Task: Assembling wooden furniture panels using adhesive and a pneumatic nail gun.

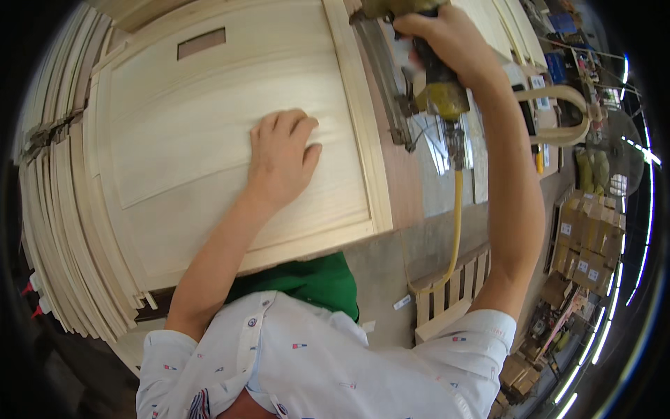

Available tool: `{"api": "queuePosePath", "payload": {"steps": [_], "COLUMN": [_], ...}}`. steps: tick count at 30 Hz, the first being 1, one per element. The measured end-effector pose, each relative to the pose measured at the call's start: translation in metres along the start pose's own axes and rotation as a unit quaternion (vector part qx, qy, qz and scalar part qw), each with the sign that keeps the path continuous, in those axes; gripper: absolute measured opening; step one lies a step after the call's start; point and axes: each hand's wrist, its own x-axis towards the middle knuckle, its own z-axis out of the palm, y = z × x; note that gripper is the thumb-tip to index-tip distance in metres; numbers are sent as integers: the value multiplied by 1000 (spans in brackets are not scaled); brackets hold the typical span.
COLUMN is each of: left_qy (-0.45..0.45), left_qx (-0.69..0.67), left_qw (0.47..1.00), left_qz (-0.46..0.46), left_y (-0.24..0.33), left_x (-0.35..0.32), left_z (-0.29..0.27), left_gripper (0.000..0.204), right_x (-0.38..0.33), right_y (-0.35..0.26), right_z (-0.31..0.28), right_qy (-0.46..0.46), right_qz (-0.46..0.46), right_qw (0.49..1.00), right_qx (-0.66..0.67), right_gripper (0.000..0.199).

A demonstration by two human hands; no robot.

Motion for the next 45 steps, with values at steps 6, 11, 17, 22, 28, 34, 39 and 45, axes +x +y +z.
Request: {"api": "queuePosePath", "payload": {"steps": [6,11,17,22,28,34,39,45], "left_qy": [-1,12,21,23,31,24,32,37], "left_qx": [-10,-19,-16,-18,-21,-10,-16,-7], "left_qw": [1000,1000,1000,1000,999,1000,999,999], "left_qz": [0,3,1,3,1,3,3,11], "left_y": [1,0,1,0,-3,0,-2,-3], "left_x": [-3,-2,-2,-2,-3,-3,-5,-5], "left_z": [1,2,3,4,5,5,7,7], "left_gripper": [32,31,31,31,31,32,31,31], "right_x": [14,37,53,68,46,3,-14,-43], "right_y": [3,4,-14,-6,-9,-8,-12,-12], "right_z": [-2,4,14,19,14,18,15,12], "right_qy": [-10,-15,-14,-25,-22,-24,-8,-25], "right_qz": [47,26,27,20,7,79,62,84], "right_qw": [999,999,999,999,1000,997,998,996], "right_qx": [6,34,27,-19,-3,-10,21,30], "right_gripper": [33,31,29,33,27,28,28,26]}}
